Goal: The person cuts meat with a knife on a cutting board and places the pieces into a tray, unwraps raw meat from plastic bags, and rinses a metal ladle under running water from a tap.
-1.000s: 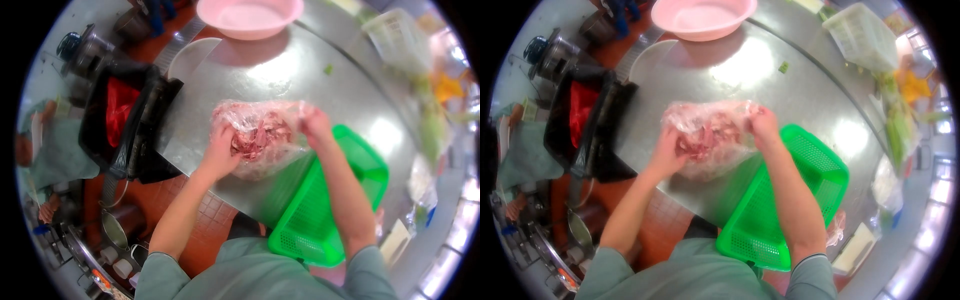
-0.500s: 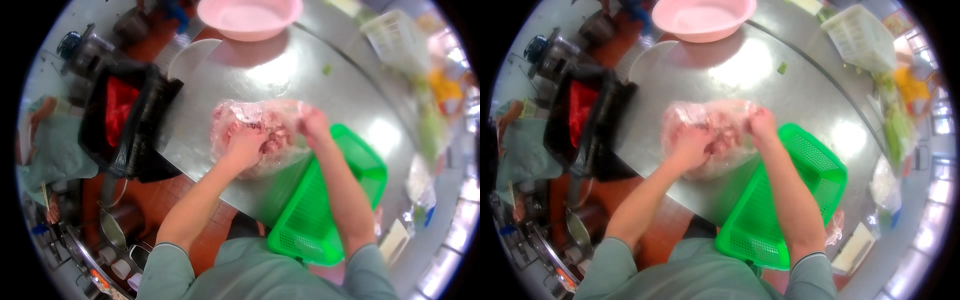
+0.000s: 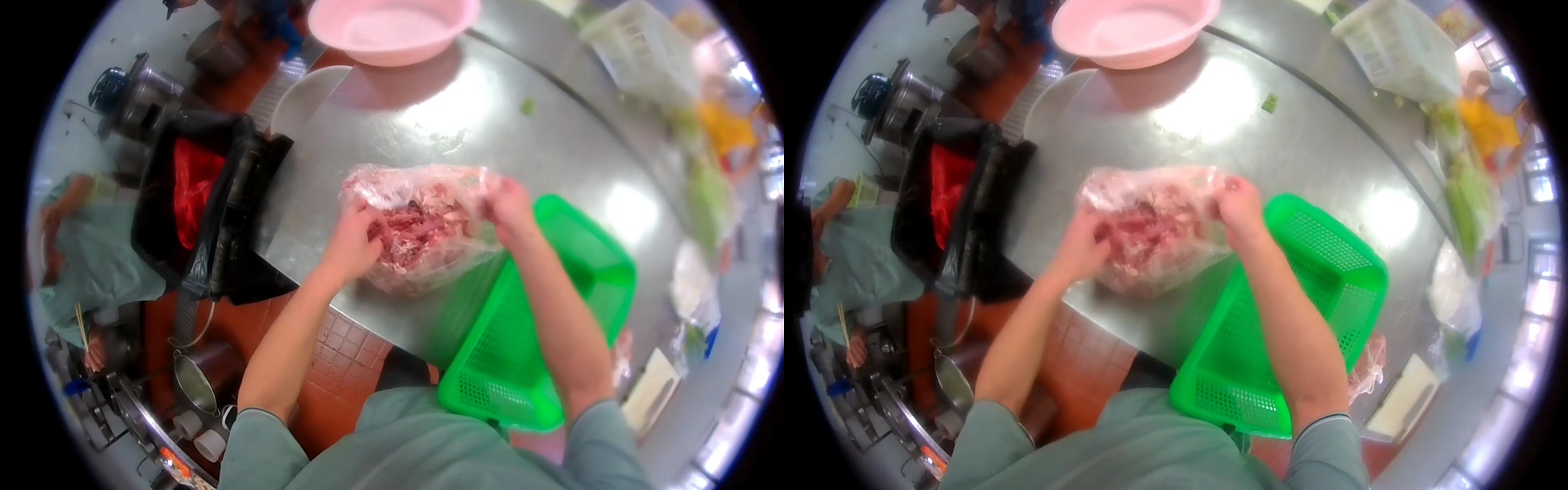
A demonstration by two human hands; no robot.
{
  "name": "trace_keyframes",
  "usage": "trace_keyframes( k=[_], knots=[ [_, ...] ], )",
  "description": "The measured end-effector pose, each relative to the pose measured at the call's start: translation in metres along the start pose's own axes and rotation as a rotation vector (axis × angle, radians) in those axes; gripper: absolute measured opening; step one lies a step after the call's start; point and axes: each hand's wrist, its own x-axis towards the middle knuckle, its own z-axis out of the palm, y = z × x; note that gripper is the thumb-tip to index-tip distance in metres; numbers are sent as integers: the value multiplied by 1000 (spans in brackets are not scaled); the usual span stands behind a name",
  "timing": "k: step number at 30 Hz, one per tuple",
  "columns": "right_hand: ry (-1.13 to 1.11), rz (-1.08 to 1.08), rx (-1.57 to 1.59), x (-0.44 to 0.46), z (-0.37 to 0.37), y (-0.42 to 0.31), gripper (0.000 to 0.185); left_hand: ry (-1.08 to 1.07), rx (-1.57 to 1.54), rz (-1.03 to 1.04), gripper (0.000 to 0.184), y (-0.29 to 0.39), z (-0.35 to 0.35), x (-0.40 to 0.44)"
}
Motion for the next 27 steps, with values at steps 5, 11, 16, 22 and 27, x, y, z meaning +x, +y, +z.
trace_keyframes(
  k=[5, 11, 16, 22, 27],
  knots=[
    [23, -12, 24, -4, 2, -4, 12, 26, -128, -172, 26, 2, -2, 19],
    [17, -8, -34, -4, 3, -5, 15, -36, -109, -258, 30, 1, -5, 31],
    [29, -17, -30, 0, 3, -3, 16, -170, 192, -63, 28, 45, 14, 45],
    [50, -44, 1, -1, 3, -7, 17, -119, 139, 111, 33, 27, 83, 77],
    [121, -31, 19, 0, 5, -12, 12, -322, 217, -53, 36, 22, 72, 70]
  ],
)
